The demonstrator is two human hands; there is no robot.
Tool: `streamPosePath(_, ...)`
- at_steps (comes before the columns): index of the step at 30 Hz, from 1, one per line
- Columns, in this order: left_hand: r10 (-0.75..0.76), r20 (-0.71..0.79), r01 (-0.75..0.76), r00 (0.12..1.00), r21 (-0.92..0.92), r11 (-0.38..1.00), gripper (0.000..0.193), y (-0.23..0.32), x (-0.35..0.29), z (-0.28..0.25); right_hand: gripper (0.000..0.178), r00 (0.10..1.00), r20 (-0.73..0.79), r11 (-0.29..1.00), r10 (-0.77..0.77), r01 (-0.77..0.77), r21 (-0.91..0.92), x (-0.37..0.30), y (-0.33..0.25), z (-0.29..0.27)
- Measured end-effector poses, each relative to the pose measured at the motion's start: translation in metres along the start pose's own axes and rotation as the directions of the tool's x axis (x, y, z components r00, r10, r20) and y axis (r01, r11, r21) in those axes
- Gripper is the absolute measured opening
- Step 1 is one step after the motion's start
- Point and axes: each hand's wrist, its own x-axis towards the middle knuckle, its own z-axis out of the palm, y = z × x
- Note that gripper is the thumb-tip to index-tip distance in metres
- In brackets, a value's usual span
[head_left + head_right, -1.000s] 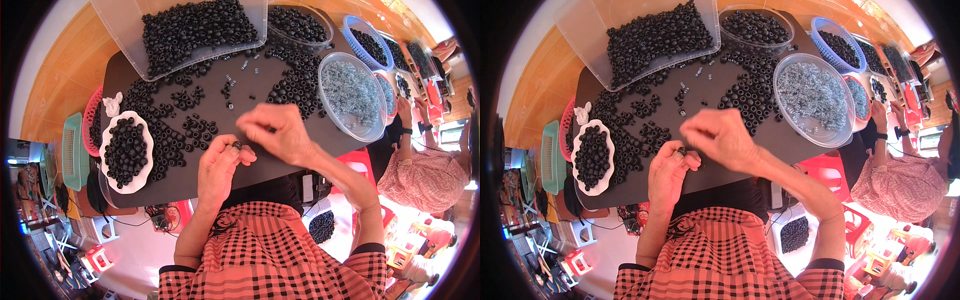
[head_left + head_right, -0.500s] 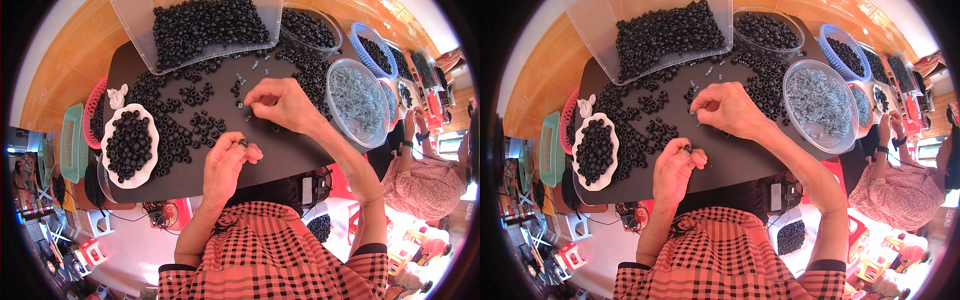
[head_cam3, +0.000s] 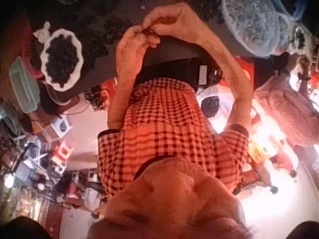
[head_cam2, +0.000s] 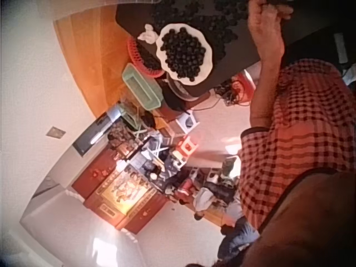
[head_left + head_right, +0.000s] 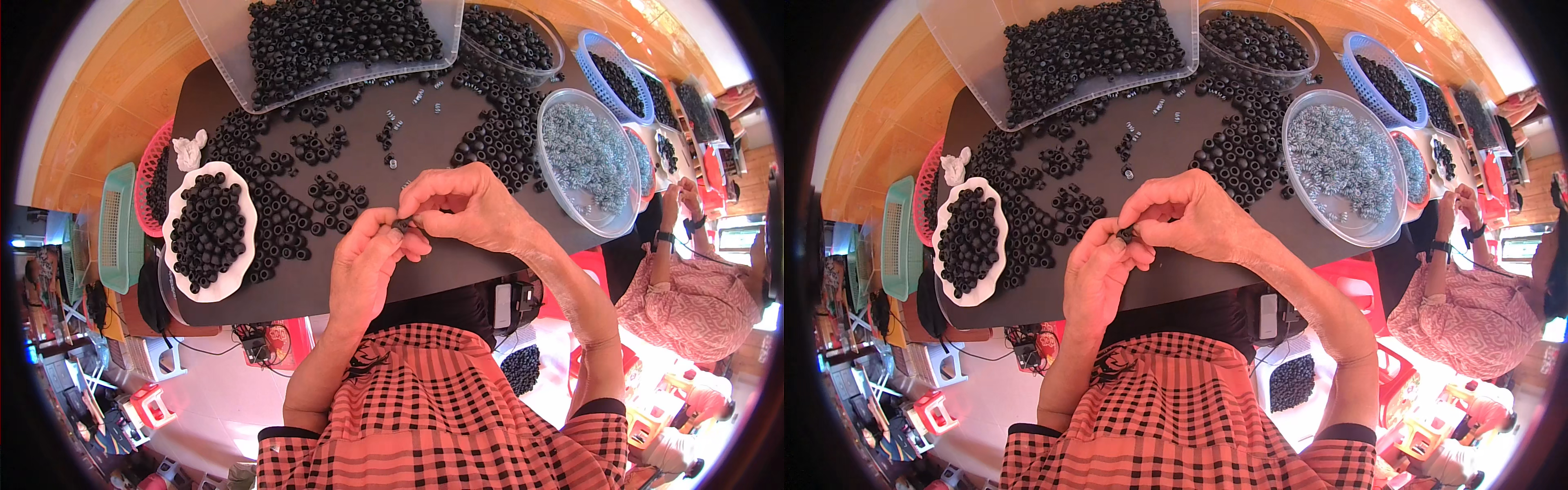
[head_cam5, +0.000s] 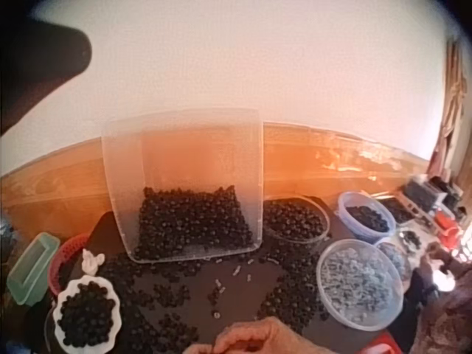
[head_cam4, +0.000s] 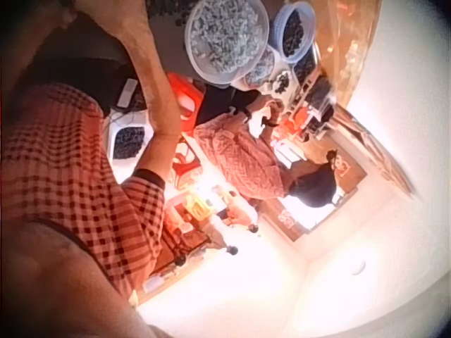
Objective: Assembling small black plastic rings with small silver metallic components by hand at a workbench.
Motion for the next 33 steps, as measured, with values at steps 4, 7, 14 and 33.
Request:
streamPosePath(4,-0.039,0.03,0.039,0.999,-0.009,0.999,0.019,0.002,0.0,-0.003,0.015,0.999,-0.014,0.995,-0.035,0.033,-0.099,-0.001,-0.001,0.001)
streamPosePath(7,-0.036,0.049,0.037,0.998,-0.021,0.999,0.019,0.001,0.001,-0.005,0.013,0.999,-0.01,0.996,-0.051,0.05,-0.073,-0.002,-0.005,0.006)
streamPosePath(14,-0.069,0.058,0.071,0.996,-0.044,0.996,0.022,0.002,0.002,-0.006,0.013,1.0,0.017,1.0,-0.007,0.007,-0.026,0.0,-0.002,0.001)
streamPosePath(33,-0.065,0.096,0.069,0.993,-0.041,0.997,0.026,-0.001,0.003,-0.01,0.017,0.954,-0.028,0.894,-0.3,0.271,-0.357,-0.005,0.007,0.004)
